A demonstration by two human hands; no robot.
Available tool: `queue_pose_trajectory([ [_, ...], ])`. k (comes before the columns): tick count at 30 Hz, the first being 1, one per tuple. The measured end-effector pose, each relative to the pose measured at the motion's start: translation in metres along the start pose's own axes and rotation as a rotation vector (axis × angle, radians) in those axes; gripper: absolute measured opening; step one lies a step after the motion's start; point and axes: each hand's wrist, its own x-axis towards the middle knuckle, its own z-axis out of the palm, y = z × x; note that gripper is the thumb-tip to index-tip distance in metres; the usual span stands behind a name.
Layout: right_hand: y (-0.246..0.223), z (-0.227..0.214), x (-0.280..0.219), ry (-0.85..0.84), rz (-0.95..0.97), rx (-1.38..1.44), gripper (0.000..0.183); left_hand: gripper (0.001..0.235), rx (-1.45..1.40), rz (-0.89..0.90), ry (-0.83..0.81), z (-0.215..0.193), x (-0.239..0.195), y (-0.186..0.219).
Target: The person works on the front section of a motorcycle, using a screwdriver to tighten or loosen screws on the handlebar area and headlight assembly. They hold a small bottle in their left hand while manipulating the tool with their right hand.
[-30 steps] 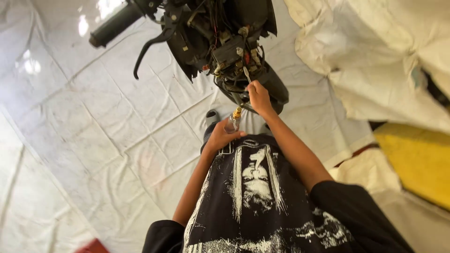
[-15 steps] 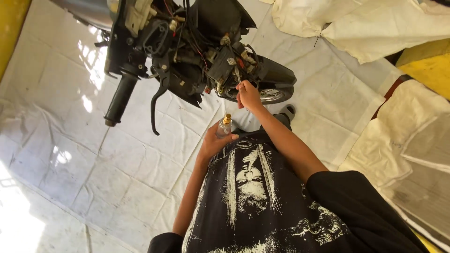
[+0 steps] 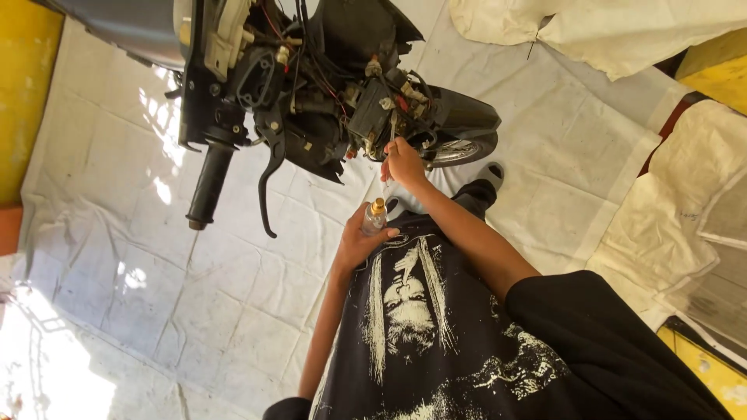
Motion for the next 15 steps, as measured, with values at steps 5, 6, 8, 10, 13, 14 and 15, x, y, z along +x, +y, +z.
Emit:
queue_pose_trajectory([
  [5,0.002,0.002,0.003,0.046,-0.023,0.102,0.025,0.045,0.001,-0.031,0.036,-0.003,-0.004,0.012],
  [6,0.005,0.003,0.008,0.049,-0.044,0.117,0.026,0.042,0.000,-0.031,0.043,-0.004,0.000,0.014],
  [8,-0.002,0.004,-0.004,-0.018,-0.003,0.201,0.027,0.040,-0.013,-0.022,0.048,-0.003,0.007,0.012],
  [10,0.007,0.008,-0.015,-0.087,0.064,0.286,0.028,0.038,-0.030,-0.038,0.042,-0.003,-0.003,0.006],
  [13,0.004,-0.009,0.007,0.008,0.027,0.102,0.024,0.036,-0.043,-0.036,0.052,0.001,0.005,-0.006],
  [14,-0.002,-0.015,0.004,0.017,0.003,0.074,0.023,0.036,-0.047,-0.030,0.051,0.003,0.007,-0.017],
  [15,-0.009,-0.016,0.001,0.024,-0.023,0.052,0.022,0.037,-0.044,-0.024,0.052,0.001,0.007,-0.029],
])
